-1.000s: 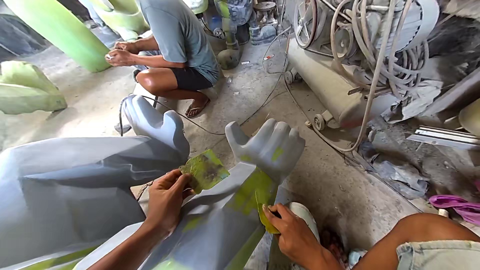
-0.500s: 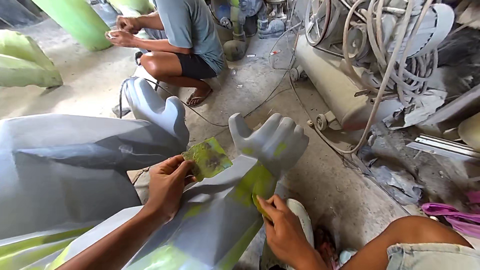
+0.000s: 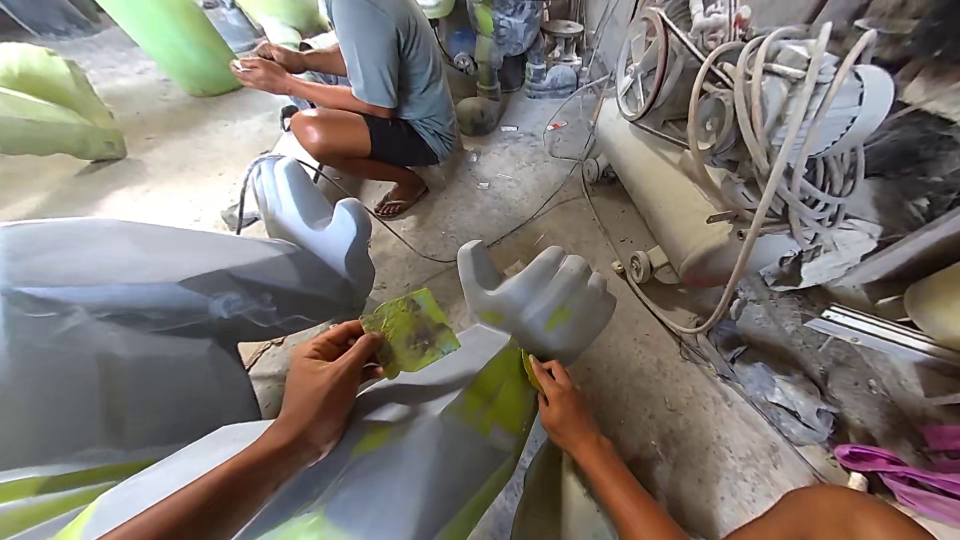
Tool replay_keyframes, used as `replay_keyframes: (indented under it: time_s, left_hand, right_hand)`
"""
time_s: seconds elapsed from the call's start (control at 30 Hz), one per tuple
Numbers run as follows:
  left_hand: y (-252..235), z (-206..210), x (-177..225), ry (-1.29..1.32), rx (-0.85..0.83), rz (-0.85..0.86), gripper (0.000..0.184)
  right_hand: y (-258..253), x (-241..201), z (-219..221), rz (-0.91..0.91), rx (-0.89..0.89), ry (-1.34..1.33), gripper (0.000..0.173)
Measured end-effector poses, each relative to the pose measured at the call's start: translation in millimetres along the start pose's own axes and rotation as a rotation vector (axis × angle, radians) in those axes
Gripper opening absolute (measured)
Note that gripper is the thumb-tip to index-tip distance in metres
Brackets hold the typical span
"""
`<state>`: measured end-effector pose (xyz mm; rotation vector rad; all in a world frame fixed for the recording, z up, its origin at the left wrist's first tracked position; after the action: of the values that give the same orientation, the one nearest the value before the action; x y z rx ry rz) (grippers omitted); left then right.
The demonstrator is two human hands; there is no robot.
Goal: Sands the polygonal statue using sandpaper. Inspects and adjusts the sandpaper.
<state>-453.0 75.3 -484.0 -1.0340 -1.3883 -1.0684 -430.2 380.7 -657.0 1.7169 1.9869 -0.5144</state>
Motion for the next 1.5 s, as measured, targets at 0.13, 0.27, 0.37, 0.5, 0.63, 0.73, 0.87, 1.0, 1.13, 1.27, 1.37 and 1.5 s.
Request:
replay_keyframes:
  time_s: [0.13,0.27,0.37,0.5,0.63,0.73,0.87,1.0,1.13,1.27,1.37,1.5]
  left_hand:
    - [1.3,0.8,-0.4,-0.01,-0.004,-0.014,0.014]
    - [-1.2,-2.4,-1.5,0.012,-0.011,0.01,0.013]
    - [0.0,-4.0,-2.6,0.022,-0.001,0.0,0.012]
    - [2.1,-3.8,-2.0,0.018,-0.011,0.008,0.012]
    - [3.1,0.7,2.2,0.012,0.008,-0.005,0.013]
    - [2.4,0.3,2.2,0.016,0.004,0.008,0.013]
    - [1.5,2.1,2.6,-0.003,0.0,-0.012,0.011]
    - [3.1,3.3,5.0,0.002,0.004,-0.008,0.012]
    - [3.0,3.7,6.4,-0.016,-0.004,0.0,0.012]
    - [1.0,3.6,5.3,0.001,-0.007,0.005,0.012]
    - [2.2,2.4,5.0,-0.006,0.007,0.002,0.012]
    - [2.2,3.2,6.4,-0.005,0.016,0.002,0.012]
  right_hand:
    - [22.0,8.3,1.3,-0.026,-0.105,0.047,0.066]
    - [35.3,19.9,-26.4,-0.162,-0.109,0.008,0.059]
    - [9.3,-0.1,-46.5,-0.141,0.039,-0.069,0.052]
    - [-30.3,-29.6,-23.4,-0.036,0.066,0.007,0.049]
    - [-33.6,-44.0,-23.2,0.09,-0.002,-0.047,0.045]
    - [-19.3,-64.3,-34.5,0.136,-0.103,-0.134,0.043]
    - [22.1,-116.5,-56.7,0.098,-0.111,-0.195,0.044]
    - [65.6,-162.4,-71.3,0.012,0.008,-0.169,0.051]
    - [84.5,-178.6,-73.9,-0.026,0.037,-0.129,0.06]
    - [68.1,-165.7,-88.4,-0.135,0.004,-0.342,0.045]
    - [33.4,-145.5,-88.5,-0.128,0.056,-0.324,0.043]
    - [25.4,-145.9,-64.0,-0.065,0.007,-0.121,0.047]
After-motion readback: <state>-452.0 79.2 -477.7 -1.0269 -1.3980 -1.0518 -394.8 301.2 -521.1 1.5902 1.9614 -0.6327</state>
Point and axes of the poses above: each hand's wrist, its own y-axis away from the middle knuckle, its own z-axis out of the palm, x = y × z, the point moved 8 cm from there along -y, towards the middle knuckle, and after that the axes turned 4 degrees about y, right-handed, at the moved point
